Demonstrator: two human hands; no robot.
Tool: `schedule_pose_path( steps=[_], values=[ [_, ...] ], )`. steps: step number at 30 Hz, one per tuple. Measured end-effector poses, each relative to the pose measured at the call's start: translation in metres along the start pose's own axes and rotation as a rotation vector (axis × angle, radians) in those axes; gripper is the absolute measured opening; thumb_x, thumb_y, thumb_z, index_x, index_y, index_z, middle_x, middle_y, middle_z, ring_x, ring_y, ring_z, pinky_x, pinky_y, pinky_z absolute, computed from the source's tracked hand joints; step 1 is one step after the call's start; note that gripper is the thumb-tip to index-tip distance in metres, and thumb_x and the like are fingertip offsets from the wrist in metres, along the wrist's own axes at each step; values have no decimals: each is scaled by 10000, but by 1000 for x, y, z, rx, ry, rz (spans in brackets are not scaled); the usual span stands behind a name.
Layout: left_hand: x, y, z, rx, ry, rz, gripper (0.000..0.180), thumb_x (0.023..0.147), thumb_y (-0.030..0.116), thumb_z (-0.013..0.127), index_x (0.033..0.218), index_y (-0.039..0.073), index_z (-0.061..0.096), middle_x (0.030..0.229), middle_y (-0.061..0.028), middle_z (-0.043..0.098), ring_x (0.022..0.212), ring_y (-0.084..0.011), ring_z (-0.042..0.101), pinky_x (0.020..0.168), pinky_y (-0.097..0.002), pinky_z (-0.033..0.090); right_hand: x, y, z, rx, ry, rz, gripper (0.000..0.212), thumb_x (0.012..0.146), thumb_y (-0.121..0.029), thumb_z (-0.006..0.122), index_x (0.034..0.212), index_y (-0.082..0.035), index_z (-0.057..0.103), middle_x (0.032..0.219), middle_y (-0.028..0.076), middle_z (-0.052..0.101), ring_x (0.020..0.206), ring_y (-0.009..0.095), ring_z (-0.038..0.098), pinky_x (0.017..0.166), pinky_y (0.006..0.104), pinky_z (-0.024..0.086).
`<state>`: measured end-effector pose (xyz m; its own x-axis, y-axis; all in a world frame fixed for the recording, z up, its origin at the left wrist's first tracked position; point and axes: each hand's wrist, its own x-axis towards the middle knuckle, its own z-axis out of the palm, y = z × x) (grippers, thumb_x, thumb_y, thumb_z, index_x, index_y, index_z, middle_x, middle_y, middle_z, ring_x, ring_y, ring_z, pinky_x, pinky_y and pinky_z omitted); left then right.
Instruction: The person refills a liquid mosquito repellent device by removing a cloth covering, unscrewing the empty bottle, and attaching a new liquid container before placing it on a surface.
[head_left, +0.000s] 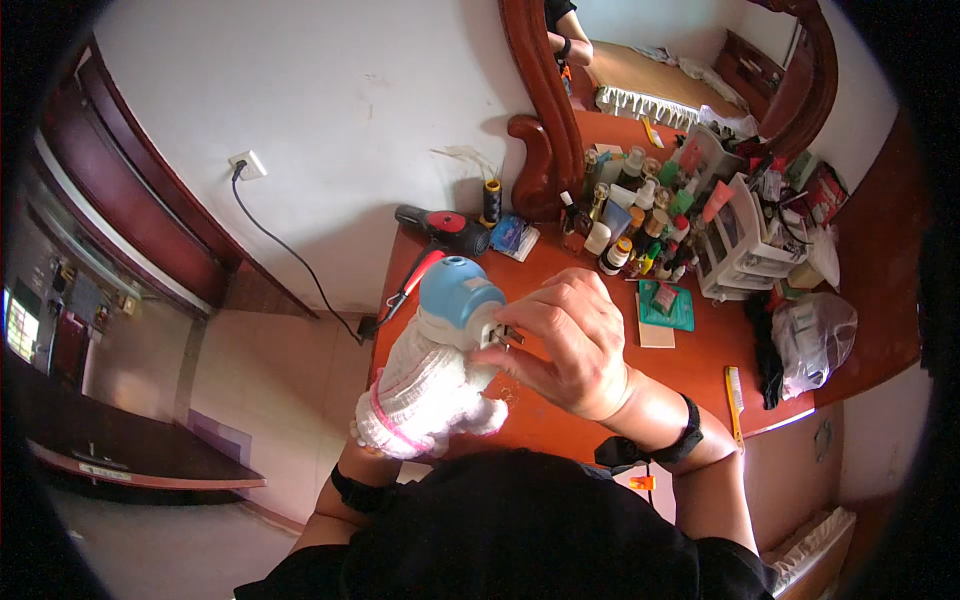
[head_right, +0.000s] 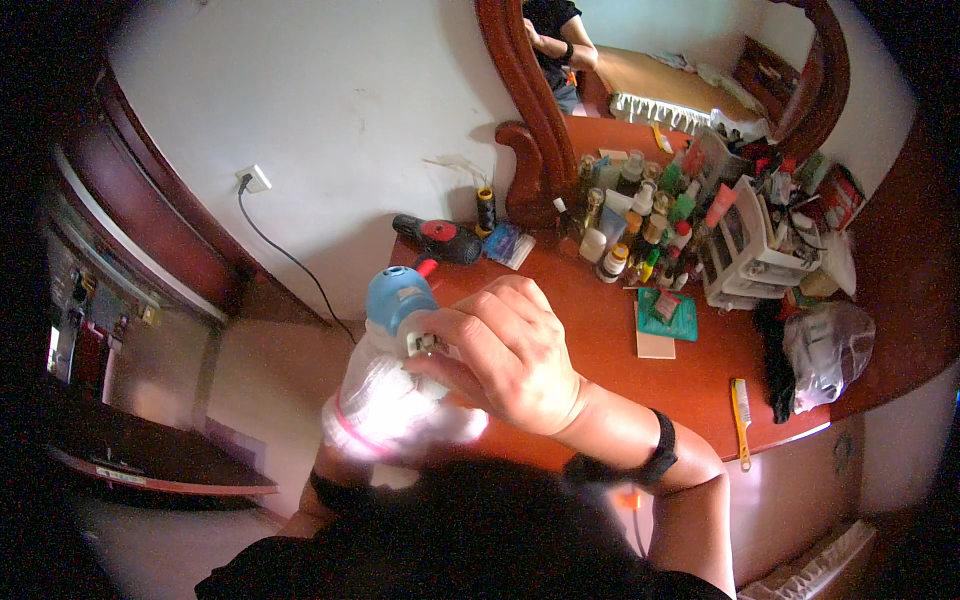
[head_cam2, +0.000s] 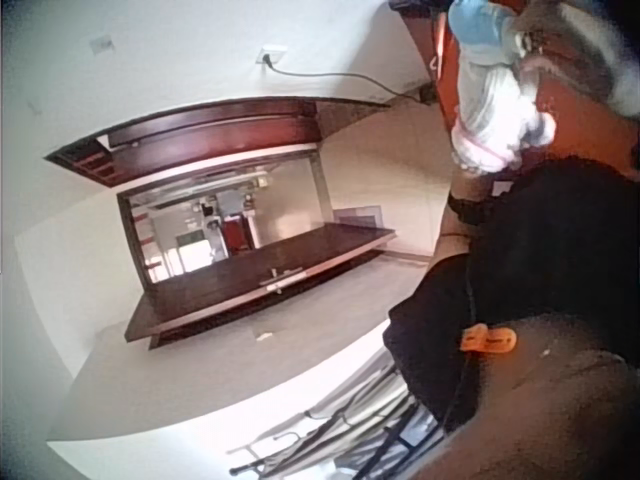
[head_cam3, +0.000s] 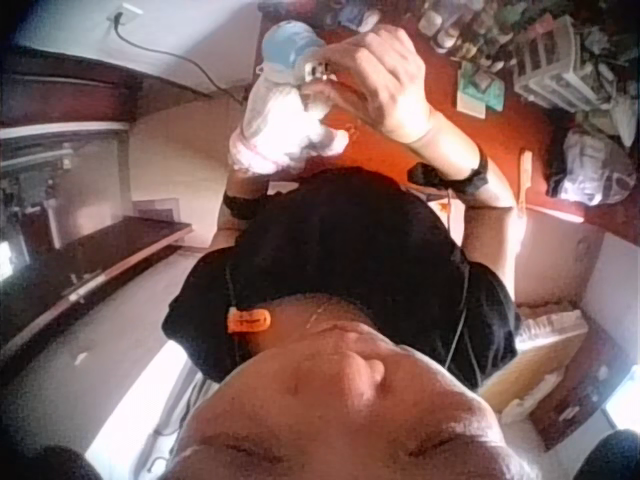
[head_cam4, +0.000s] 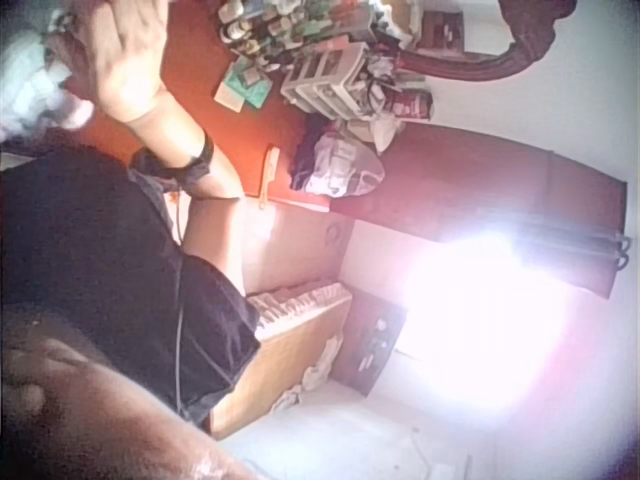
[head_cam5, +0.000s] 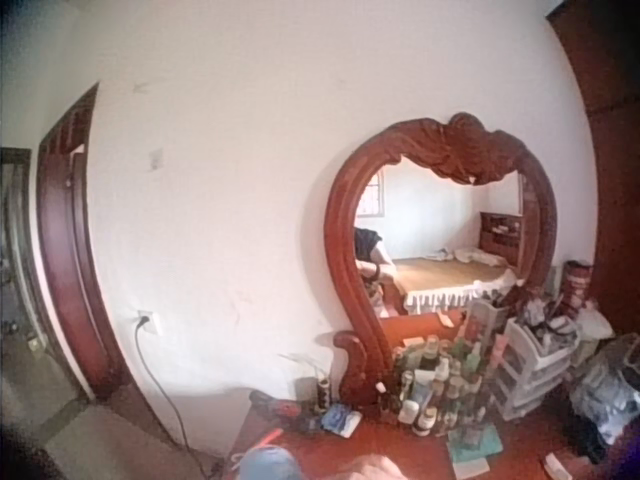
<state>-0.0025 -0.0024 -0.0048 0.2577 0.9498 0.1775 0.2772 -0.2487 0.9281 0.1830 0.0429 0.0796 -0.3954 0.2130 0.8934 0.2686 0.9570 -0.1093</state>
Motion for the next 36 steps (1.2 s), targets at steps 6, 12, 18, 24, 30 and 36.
schedule_pose_path(
  steps=[6,12,18,24,30,36],
  values=[
    [1,0,1,19,122,116,621,572,292,774,1108,76,548,1010,-120,583,915,-357,574,798,-427,482,-2,-5,5,-38,18,42,466,618,-297,863,935,-49,627,787,23,620,681,195,576,656,328,437],
    [1,26,-6,80,145,92,553,592,243,744,1086,73,561,1000,-122,590,903,-357,580,774,-430,486,-4,-5,6,-95,-21,93,422,671,-318,825,921,-58,604,796,19,616,676,192,558,700,333,414],
    [4,33,-9,227,190,98,489,613,195,714,1064,70,574,990,-123,598,891,-357,586,749,-433,489,-6,-4,12,-175,-33,76,414,746,-393,756,933,-67,583,855,33,607,698,203,552,727,352,397],
    [3,55,-11,615,106,364,525,629,248,734,1090,64,561,1021,-134,588,912,-374,567,758,-455,474,8,-3,-1,-319,-68,-38,508,766,-572,672,896,-89,589,877,33,572,718,203,524,748,387,371],
    [4,60,-8,550,-41,286,577,634,304,762,1106,54,544,1048,-154,566,955,-393,536,779,-486,449,13,-1,-8,-338,-169,-55,441,756,-525,700,724,-118,532,706,20,515,598,198,475,688,380,329],
    [15,51,-8,675,89,510,505,642,258,747,1062,62,545,972,-117,575,844,-362,554,693,-454,455,7,-1,-2,-396,-101,2,449,784,-524,676,702,-113,515,674,30,482,579,204,465,683,376,319]
  ],
)
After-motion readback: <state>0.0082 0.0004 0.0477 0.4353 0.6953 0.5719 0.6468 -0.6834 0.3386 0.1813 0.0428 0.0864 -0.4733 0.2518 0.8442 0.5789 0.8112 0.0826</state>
